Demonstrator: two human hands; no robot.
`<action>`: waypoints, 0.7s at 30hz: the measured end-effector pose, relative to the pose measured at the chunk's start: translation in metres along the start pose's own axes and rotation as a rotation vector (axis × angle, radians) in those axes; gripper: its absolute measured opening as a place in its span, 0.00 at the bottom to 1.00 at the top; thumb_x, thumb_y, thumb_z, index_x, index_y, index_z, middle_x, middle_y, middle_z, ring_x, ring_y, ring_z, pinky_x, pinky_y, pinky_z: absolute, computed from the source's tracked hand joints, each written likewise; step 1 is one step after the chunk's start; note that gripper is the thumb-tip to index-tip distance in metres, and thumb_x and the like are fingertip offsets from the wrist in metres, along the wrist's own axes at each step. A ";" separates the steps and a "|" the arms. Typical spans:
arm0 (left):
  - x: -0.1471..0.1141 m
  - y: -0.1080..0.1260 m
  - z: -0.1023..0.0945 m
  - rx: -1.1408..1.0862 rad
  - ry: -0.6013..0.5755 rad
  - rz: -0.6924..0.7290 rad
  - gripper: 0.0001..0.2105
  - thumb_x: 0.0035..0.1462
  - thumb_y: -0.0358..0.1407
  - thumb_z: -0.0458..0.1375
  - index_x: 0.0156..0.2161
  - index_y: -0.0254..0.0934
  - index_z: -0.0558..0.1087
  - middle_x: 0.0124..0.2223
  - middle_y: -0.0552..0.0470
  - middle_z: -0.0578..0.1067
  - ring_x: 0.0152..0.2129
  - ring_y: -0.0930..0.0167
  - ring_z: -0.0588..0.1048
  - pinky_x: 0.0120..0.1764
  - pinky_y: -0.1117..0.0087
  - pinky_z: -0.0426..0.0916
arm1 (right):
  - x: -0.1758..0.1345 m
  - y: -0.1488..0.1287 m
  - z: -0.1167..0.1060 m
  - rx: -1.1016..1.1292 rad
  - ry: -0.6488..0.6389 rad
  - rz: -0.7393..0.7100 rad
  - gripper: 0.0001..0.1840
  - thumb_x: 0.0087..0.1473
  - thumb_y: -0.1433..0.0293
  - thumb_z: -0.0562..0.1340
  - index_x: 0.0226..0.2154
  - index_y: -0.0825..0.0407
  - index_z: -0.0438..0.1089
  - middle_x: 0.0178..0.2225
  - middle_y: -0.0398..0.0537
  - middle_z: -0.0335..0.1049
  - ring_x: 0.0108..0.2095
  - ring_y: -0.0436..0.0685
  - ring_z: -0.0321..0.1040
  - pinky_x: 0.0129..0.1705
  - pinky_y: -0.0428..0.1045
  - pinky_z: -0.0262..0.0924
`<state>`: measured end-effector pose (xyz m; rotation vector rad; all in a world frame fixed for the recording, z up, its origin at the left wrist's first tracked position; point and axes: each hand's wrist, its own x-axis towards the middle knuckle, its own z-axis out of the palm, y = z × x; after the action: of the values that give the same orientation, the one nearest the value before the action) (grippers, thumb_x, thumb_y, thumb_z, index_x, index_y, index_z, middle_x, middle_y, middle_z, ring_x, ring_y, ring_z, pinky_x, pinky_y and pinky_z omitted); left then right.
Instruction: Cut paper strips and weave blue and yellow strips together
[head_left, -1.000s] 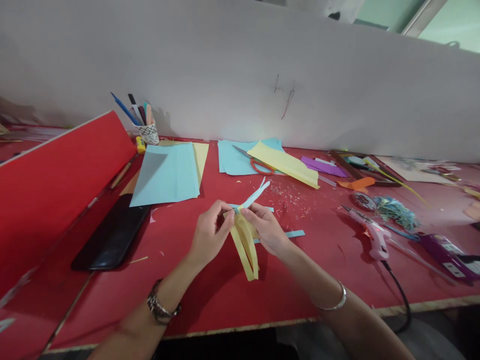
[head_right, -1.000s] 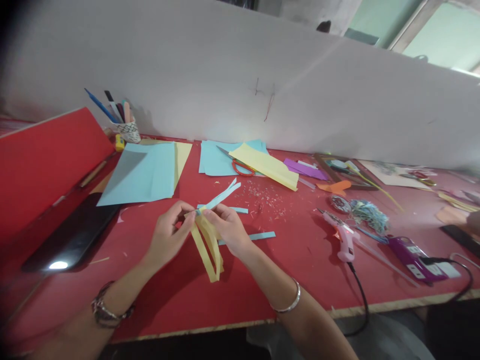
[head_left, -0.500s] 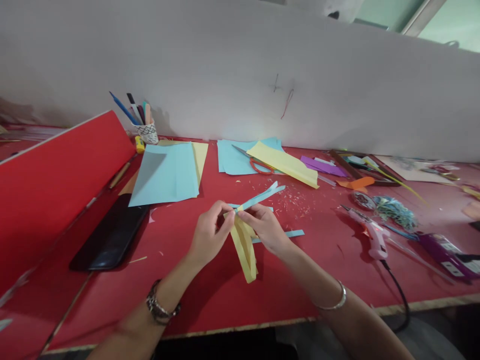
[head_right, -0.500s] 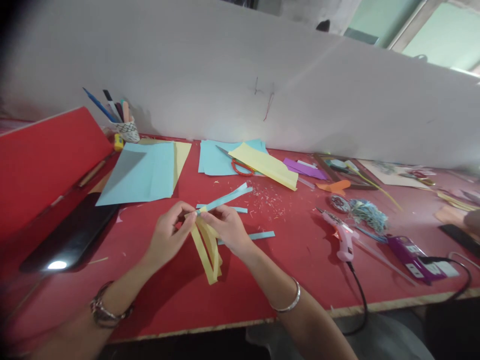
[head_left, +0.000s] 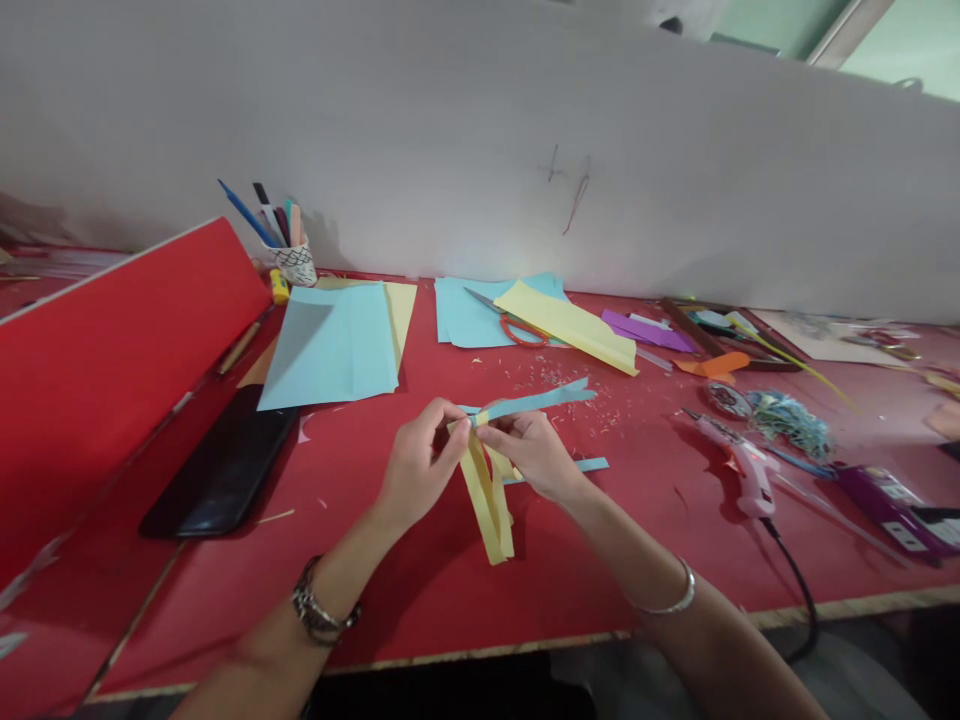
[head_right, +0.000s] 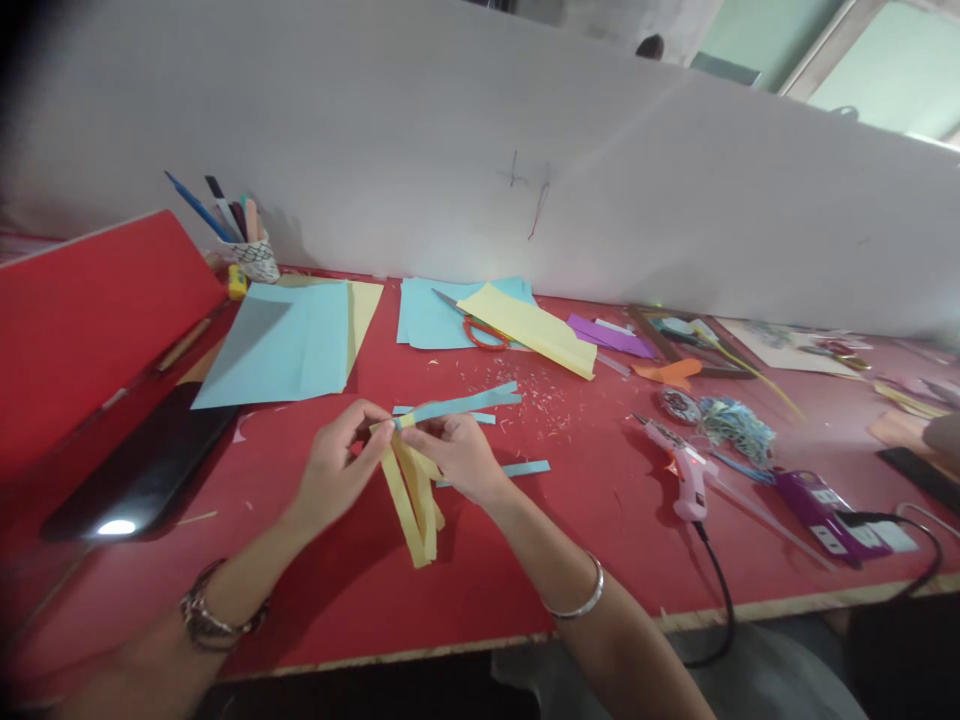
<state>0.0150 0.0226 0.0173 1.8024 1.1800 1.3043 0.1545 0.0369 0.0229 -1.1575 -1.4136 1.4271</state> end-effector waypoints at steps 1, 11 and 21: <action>0.000 0.000 0.000 0.003 -0.003 0.002 0.08 0.54 0.35 0.48 0.26 0.37 0.61 0.18 0.61 0.58 0.14 0.80 0.56 0.14 0.80 0.50 | 0.000 0.000 0.000 -0.001 0.002 0.012 0.10 0.39 0.62 0.62 0.22 0.53 0.68 0.18 0.40 0.62 0.19 0.45 0.56 0.21 0.44 0.52; 0.001 0.000 -0.002 0.040 -0.051 -0.025 0.07 0.54 0.37 0.49 0.27 0.37 0.62 0.19 0.60 0.60 0.15 0.79 0.59 0.15 0.80 0.53 | 0.002 0.002 -0.004 -0.024 -0.013 -0.026 0.10 0.39 0.63 0.62 0.22 0.52 0.68 0.21 0.41 0.65 0.24 0.48 0.60 0.27 0.45 0.55; 0.003 -0.001 -0.005 0.146 -0.062 0.049 0.07 0.54 0.36 0.50 0.27 0.37 0.64 0.20 0.59 0.64 0.16 0.78 0.62 0.18 0.79 0.56 | 0.002 -0.001 -0.003 -0.053 -0.023 -0.157 0.06 0.41 0.66 0.61 0.22 0.50 0.64 0.23 0.39 0.62 0.27 0.49 0.61 0.32 0.47 0.57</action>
<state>0.0105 0.0259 0.0188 1.9725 1.2321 1.2078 0.1565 0.0401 0.0240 -1.0409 -1.5317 1.3037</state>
